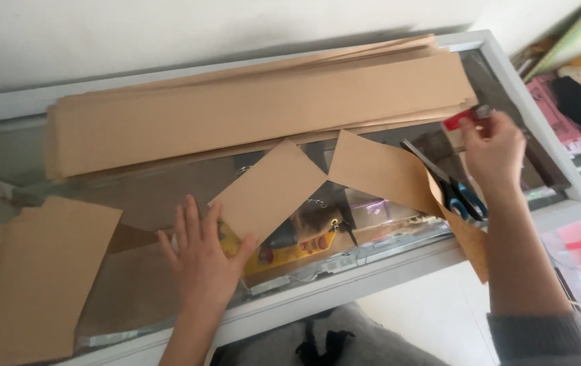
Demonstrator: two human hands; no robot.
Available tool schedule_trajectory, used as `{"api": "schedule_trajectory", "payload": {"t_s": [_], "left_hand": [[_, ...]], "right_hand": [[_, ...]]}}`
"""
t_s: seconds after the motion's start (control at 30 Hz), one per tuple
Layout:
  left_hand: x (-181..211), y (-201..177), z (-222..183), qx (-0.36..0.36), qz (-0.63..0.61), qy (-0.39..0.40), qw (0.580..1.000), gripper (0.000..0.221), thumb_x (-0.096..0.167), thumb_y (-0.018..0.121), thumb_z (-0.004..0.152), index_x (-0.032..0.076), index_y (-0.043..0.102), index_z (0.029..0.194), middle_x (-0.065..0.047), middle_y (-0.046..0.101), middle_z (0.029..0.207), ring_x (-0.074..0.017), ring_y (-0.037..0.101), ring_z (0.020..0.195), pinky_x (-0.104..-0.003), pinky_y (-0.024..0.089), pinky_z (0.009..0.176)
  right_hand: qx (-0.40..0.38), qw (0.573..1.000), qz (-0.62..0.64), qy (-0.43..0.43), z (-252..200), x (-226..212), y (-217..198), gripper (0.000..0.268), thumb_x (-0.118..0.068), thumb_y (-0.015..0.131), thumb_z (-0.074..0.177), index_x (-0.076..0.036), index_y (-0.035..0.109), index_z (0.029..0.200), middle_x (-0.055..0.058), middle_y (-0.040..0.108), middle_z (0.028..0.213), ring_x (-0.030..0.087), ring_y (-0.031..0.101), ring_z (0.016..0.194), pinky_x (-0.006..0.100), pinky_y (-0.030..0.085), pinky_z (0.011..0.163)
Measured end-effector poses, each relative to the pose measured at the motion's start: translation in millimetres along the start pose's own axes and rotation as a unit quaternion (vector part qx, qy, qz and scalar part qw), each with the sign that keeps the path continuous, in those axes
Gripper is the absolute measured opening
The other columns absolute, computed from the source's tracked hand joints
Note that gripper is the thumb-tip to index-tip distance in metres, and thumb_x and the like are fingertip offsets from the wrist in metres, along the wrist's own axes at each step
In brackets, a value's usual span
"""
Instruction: Folding and cutting brown paper strips into smaller rectangular pieces for packaging, occasionally using a lighter to singe edges.
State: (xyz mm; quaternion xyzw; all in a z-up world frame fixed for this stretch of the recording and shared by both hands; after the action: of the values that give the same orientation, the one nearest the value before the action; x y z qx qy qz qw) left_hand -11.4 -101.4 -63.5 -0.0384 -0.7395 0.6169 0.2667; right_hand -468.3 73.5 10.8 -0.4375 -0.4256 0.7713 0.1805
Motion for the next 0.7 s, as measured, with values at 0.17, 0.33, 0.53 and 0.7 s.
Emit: {"api": "schedule_trajectory", "payload": {"t_s": [0.17, 0.33, 0.53, 0.7], "left_hand": [[-4.0, -13.6, -4.9, -0.049, -0.019, 0.0, 0.999, 0.099, 0.079, 0.063, 0.085, 0.028, 0.028, 0.163, -0.01, 0.002, 0.178, -0.0316, 0.001, 0.161, -0.065, -0.001, 0.125], [-6.0, -19.2, -9.2, -0.012, -0.113, 0.044, 0.993, 0.111, 0.085, 0.066, 0.081, 0.014, 0.04, 0.162, -0.024, 0.018, 0.175, -0.0442, 0.013, 0.162, -0.073, 0.002, 0.121], [-14.3, -2.5, -9.9, 0.036, -0.115, 0.057, 0.991, 0.121, 0.067, 0.086, 0.073, 0.006, 0.034, 0.164, -0.024, 0.017, 0.175, -0.0423, 0.013, 0.162, -0.07, -0.002, 0.123], [-16.4, -4.4, -9.4, 0.033, -0.14, 0.054, 0.988, 0.122, 0.06, 0.089, 0.07, 0.004, 0.034, 0.163, -0.022, 0.019, 0.175, -0.0414, 0.012, 0.162, -0.069, -0.006, 0.123]], "right_hand": [[0.011, 0.951, 0.273, -0.142, -76.6, -116.0, 15.7, 0.01, -0.005, 0.063, 0.119, -0.002, 0.055, 0.125, 0.017, 0.075, 0.112, 0.019, 0.075, 0.087, 0.03, 0.06, 0.078], [-0.295, 0.88, 0.313, -0.201, -177.7, -202.0, 80.3, 0.029, 0.004, 0.073, 0.092, -0.009, 0.077, 0.118, 0.012, 0.082, 0.108, 0.03, 0.08, 0.104, 0.042, 0.065, 0.089], [-0.387, 0.82, 0.177, -0.383, -198.1, -220.1, 118.2, 0.023, -0.011, 0.073, 0.095, -0.016, 0.07, 0.117, 0.005, 0.077, 0.102, 0.031, 0.077, 0.1, 0.047, 0.062, 0.09], [-0.346, 0.813, 0.17, -0.436, -201.2, -202.1, 150.0, 0.019, -0.015, 0.073, 0.096, -0.016, 0.07, 0.115, 0.001, 0.076, 0.102, 0.027, 0.074, 0.108, 0.049, 0.05, 0.109]]}}
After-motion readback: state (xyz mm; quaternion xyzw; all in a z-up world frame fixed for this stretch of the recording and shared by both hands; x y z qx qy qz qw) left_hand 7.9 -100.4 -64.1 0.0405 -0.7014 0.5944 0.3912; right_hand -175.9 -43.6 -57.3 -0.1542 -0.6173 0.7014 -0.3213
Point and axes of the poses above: each hand's wrist, its own z-axis towards the middle knuckle, its own y-axis out of the palm, x = y × z, the point moved 1 cm from there along z, towards the middle knuckle
